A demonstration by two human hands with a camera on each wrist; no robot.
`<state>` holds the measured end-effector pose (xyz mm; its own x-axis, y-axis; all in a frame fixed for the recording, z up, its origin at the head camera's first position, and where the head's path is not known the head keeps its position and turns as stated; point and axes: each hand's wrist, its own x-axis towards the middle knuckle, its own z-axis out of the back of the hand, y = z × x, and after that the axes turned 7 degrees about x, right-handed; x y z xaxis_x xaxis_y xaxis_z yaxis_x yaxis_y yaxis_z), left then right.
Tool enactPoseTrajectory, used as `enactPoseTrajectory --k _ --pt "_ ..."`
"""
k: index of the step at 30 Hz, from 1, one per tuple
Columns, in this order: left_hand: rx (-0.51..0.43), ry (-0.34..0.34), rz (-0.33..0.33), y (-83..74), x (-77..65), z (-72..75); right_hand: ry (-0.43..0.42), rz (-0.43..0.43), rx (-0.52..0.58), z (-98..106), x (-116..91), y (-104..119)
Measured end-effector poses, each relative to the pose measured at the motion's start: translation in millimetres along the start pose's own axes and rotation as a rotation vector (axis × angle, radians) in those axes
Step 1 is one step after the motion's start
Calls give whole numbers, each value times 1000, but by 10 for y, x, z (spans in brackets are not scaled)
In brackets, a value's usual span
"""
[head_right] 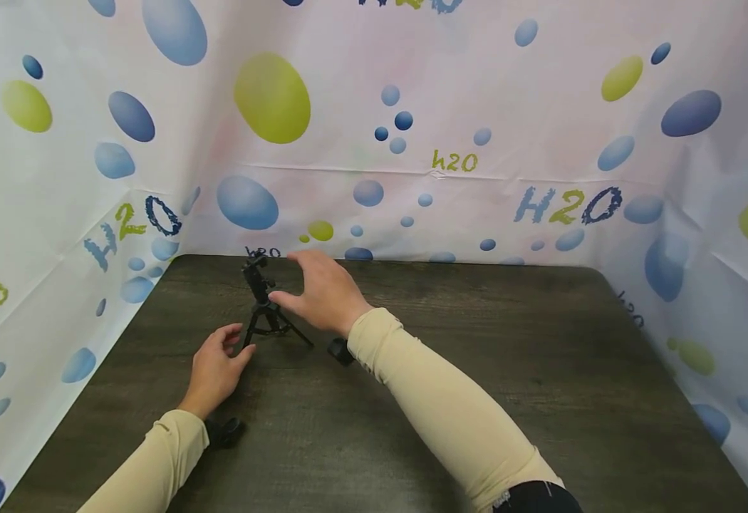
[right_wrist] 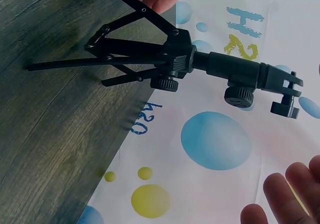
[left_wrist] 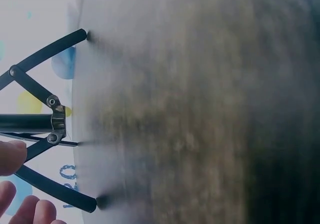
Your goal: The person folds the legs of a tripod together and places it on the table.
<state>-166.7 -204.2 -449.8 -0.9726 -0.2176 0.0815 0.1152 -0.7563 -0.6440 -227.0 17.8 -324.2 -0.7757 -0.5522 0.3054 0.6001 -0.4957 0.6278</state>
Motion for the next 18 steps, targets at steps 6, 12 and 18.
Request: enactPoseTrajectory --k 6,12,18 --pt "16 5 3 5 1 -8 30 -11 -6 -11 84 20" --pt "12 -6 -5 7 13 -9 43 -14 10 -7 161 35" --pt "12 3 1 -16 25 -9 49 -30 36 -25 228 33"
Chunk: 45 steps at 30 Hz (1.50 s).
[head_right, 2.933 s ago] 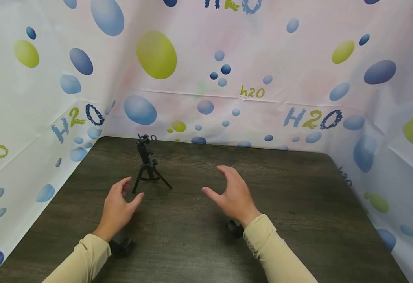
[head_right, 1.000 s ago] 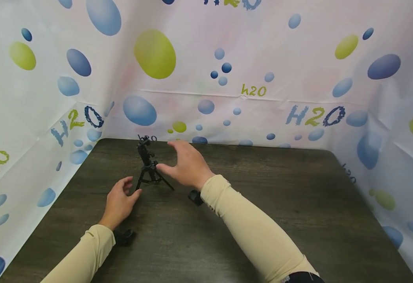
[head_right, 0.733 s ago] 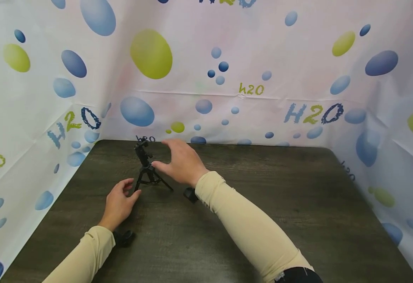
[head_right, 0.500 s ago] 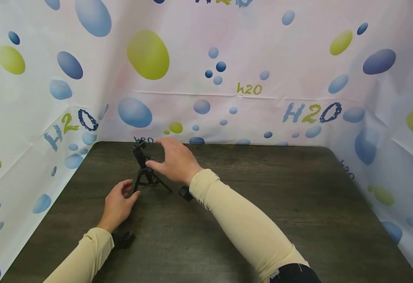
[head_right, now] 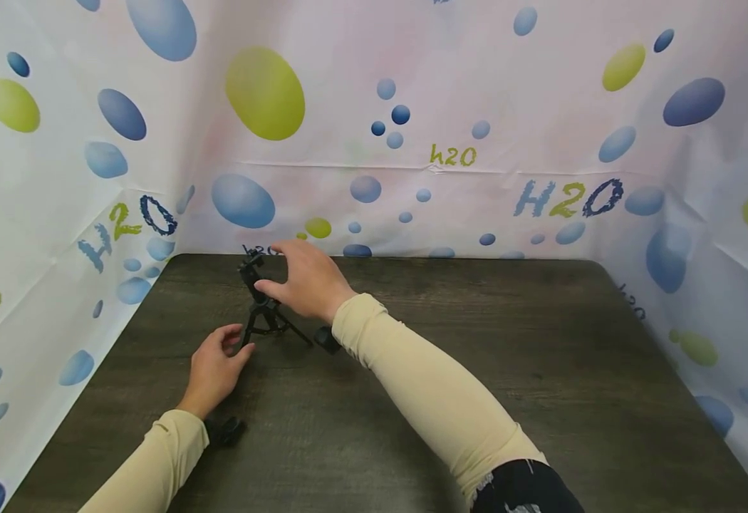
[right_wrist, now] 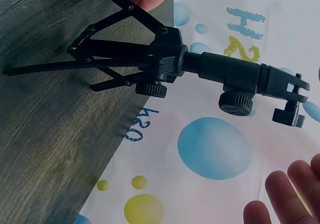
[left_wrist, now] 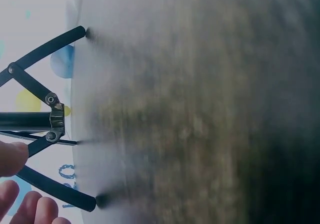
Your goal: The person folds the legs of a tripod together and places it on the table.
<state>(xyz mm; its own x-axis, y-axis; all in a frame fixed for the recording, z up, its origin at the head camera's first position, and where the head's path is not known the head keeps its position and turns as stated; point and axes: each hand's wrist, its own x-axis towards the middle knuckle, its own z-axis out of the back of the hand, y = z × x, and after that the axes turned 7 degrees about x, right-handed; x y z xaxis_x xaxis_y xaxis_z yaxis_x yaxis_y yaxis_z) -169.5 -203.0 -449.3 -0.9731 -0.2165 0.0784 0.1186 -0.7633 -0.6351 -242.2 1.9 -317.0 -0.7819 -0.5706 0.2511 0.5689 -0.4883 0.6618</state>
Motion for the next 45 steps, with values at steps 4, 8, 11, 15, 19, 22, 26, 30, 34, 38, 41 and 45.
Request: enactPoseTrajectory --k 4,8,11,15,19,22,26,30,34,38,41,45 --pt "-3 5 10 -7 -3 4 9 -5 -5 -24 52 12" --pt "2 5 9 3 1 -6 12 -3 -13 -49 97 34" --pt "11 -1 0 18 14 -24 19 -3 -13 -67 129 51" --pt "17 -20 -13 30 26 -44 32 -3 -16 -97 158 60" --pt "26 -29 -12 34 30 -55 38 2 -4 -127 176 69" --pt "41 -29 -13 38 37 -61 42 8 1 -141 187 79" --pt "53 -33 -19 48 55 -72 41 10 -27 -147 202 89" --pt "60 -44 -25 43 72 -74 38 22 -61 -146 220 95" --pt "64 -70 -35 33 82 -58 38 33 -79 -146 245 104" --pt "75 -72 -35 26 83 -35 27 29 -82 -154 262 114" --pt "82 -53 -16 34 73 -18 19 28 -74 -168 274 122" --pt "82 -32 5 51 60 3 11 26 -63 -188 291 134"
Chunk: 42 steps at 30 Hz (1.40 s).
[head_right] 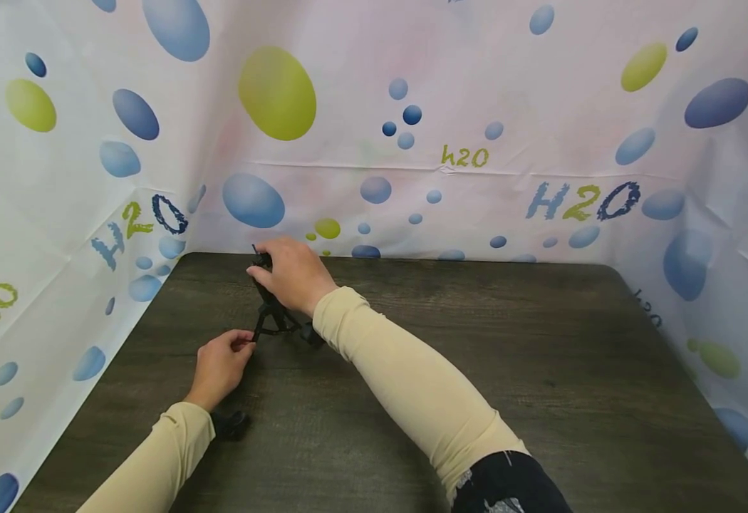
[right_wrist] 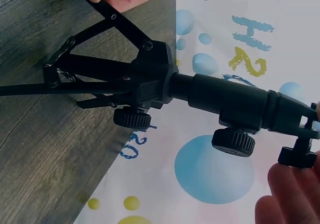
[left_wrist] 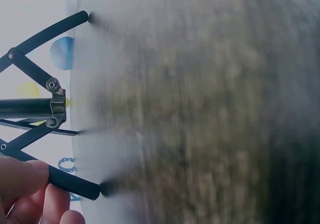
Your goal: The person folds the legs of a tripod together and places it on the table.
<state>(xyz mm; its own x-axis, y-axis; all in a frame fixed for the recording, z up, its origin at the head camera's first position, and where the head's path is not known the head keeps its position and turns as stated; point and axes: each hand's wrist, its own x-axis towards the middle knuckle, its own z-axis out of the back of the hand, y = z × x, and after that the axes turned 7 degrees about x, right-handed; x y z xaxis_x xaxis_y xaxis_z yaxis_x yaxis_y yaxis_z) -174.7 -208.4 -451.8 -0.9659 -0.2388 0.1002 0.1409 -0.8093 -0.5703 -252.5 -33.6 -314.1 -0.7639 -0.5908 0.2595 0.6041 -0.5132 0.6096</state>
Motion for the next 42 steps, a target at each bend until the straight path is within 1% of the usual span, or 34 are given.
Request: enactPoseTrajectory --k 5,11,17,23,28,34,42 --pt "16 -7 -4 6 4 4 -10 1 -12 -2 6 13" --pt "42 0 12 -8 9 12 -7 10 -38 2 16 31" --pt "49 -8 8 -22 14 25 -14 21 -64 11 29 45" --pt "63 2 1 -34 20 9 -21 4 -82 29 22 46" --pt "78 -9 2 -50 12 -1 -24 17 -103 38 24 52" --pt "96 -16 -9 -57 4 3 -22 13 -102 39 28 59" --pt "97 -26 -12 -53 0 -9 -20 7 -93 42 27 67"
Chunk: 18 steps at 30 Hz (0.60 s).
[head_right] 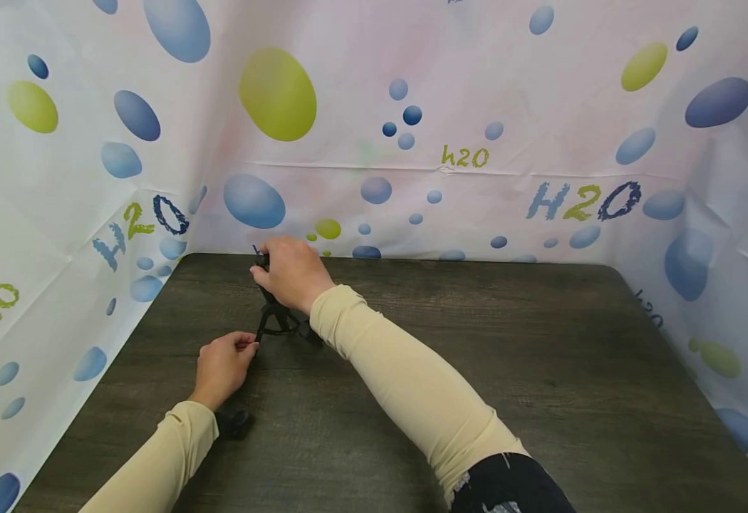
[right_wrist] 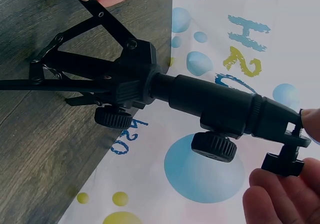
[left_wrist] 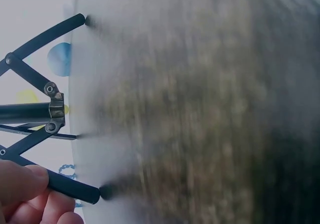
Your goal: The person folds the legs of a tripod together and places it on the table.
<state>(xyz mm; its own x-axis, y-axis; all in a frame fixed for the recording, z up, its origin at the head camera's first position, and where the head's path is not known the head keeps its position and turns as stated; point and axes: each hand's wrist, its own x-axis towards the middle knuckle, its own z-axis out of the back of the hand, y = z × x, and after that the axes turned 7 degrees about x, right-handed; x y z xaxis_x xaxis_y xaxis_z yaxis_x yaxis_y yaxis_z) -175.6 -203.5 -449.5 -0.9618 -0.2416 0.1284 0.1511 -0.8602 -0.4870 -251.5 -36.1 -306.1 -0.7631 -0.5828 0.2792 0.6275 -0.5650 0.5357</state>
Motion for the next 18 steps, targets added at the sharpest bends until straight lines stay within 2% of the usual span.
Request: enactPoseTrajectory --k 18 --pt "-6 -52 -17 -9 -29 -30 0 3 -3 0 -2 15"
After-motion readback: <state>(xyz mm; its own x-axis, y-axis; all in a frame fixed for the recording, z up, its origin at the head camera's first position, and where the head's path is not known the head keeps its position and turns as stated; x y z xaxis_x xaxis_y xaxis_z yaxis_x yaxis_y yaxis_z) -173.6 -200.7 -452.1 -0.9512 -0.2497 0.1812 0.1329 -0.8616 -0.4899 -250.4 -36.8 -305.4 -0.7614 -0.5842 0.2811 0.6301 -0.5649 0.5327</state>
